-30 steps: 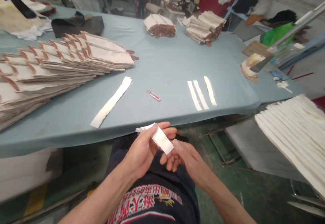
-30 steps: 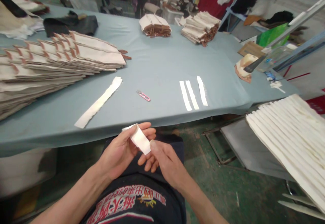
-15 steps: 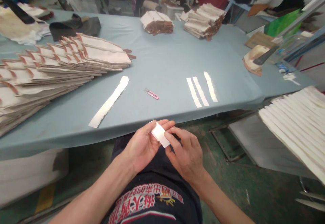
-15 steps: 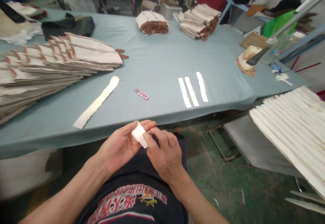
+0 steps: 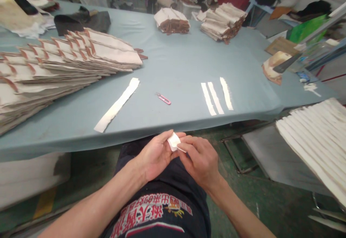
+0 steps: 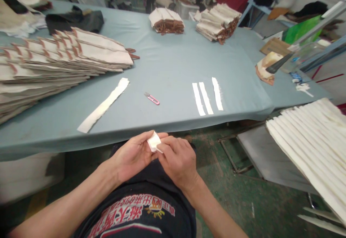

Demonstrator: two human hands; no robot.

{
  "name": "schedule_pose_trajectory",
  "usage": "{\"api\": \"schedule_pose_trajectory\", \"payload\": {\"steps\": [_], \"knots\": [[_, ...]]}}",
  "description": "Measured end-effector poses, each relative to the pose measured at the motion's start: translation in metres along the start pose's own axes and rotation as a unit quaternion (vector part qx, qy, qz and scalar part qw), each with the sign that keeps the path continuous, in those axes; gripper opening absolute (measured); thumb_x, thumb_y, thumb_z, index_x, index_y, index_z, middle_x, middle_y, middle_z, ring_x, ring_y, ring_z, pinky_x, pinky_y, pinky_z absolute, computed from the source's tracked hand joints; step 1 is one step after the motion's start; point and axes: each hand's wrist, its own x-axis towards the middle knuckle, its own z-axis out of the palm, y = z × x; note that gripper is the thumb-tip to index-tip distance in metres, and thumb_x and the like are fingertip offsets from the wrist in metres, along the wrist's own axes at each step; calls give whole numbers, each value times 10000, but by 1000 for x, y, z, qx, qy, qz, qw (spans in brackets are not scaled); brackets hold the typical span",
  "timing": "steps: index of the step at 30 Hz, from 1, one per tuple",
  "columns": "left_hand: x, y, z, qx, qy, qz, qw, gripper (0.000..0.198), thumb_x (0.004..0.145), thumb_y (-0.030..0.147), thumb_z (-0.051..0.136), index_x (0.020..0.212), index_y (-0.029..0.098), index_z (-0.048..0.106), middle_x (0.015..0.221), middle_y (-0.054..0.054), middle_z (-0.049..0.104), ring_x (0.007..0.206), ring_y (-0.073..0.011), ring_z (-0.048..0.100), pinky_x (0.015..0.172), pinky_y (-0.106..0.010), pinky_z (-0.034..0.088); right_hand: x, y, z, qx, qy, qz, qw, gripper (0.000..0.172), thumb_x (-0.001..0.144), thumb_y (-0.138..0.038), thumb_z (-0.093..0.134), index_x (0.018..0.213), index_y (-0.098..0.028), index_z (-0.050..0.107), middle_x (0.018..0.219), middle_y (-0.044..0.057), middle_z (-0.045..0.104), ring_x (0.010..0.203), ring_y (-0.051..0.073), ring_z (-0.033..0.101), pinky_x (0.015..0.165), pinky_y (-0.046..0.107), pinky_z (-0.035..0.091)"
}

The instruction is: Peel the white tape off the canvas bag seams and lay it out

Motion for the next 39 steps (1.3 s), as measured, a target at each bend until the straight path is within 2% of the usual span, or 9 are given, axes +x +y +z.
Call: {"api": "schedule_pose_trajectory", "payload": {"steps": [3, 6, 9, 12, 17, 20, 25, 34, 39], "knots": [[-1, 4, -16, 56, -81, -29, 995, 640, 1064, 605, 366, 931, 121, 764, 949, -144, 797, 793, -194, 708, 721, -282, 552, 2, -4, -4, 162, -55, 197, 965, 161, 968, -227, 578, 843, -215, 679, 801, 33, 734, 737, 183, 660, 707, 307, 487], [-5, 8, -37, 173, -88, -29, 981, 786, 965, 797, 391, 900, 116, 778, 958, -169, 805, 825, -207, 729, 682, -246, 531, 4, -9, -12, 315, -83, 361, 874, 203, 936, -358, 604, 816, -205, 664, 686, -4, 664, 610, 154, 584, 603, 272, 463], [-8, 6, -50, 241, -29, 20, 970, 826, 897, 861, 442, 873, 109, 783, 881, -159, 804, 759, -201, 729, 647, -237, 515, 4, -13, -15, 403, -84, 422, 808, 278, 891, -457, 653, 793, -198, 644, 612, -29, 591, 564, 136, 517, 577, 263, 437], [-8, -6, -49, 259, 0, 142, 955, 745, 894, 821, 525, 863, 120, 775, 846, -131, 790, 752, -201, 709, 689, -259, 527, 1, -18, -9, 437, -76, 436, 783, 309, 866, -479, 699, 761, -200, 620, 615, -28, 586, 583, 135, 521, 608, 267, 444], [-9, -27, -41, 265, -18, 254, 930, 734, 963, 774, 450, 860, 129, 783, 863, -121, 770, 811, -228, 686, 800, -308, 533, -2, -31, 5, 467, -33, 428, 774, 331, 915, -489, 669, 753, -209, 600, 636, -21, 592, 609, 141, 539, 630, 270, 460], [-17, -31, -38, 304, 3, 305, 903, 604, 936, 713, 590, 951, 148, 802, 920, -96, 773, 862, -233, 670, 823, -302, 519, -1, -39, 6, 448, -11, 422, 788, 300, 906, -458, 678, 751, -212, 608, 653, -16, 602, 617, 143, 551, 614, 263, 473], [-29, -29, -32, 331, 45, 338, 880, 306, 880, 461, 782, 919, 158, 804, 869, -64, 765, 818, -217, 645, 797, -286, 497, 2, -47, 2, 405, 1, 390, 827, 189, 899, -369, 670, 800, -207, 663, 684, -15, 631, 605, 136, 564, 594, 247, 483], [-27, -24, -38, 348, 91, 325, 874, 293, 887, 404, 747, 732, 156, 732, 694, -28, 692, 670, -171, 583, 667, -256, 458, 0, -51, 1, 385, -6, 411, 826, 215, 934, -365, 640, 798, -201, 671, 665, -5, 649, 595, 141, 594, 573, 239, 488], [-32, -24, -38, 455, 81, 394, 794, 129, 911, 267, 738, 823, 197, 803, 803, -57, 741, 746, -202, 626, 755, -283, 468, 0, -51, 2, 380, -10, 409, 829, 220, 923, -381, 649, 821, -192, 696, 698, 6, 653, 631, 153, 589, 600, 255, 497]]}}
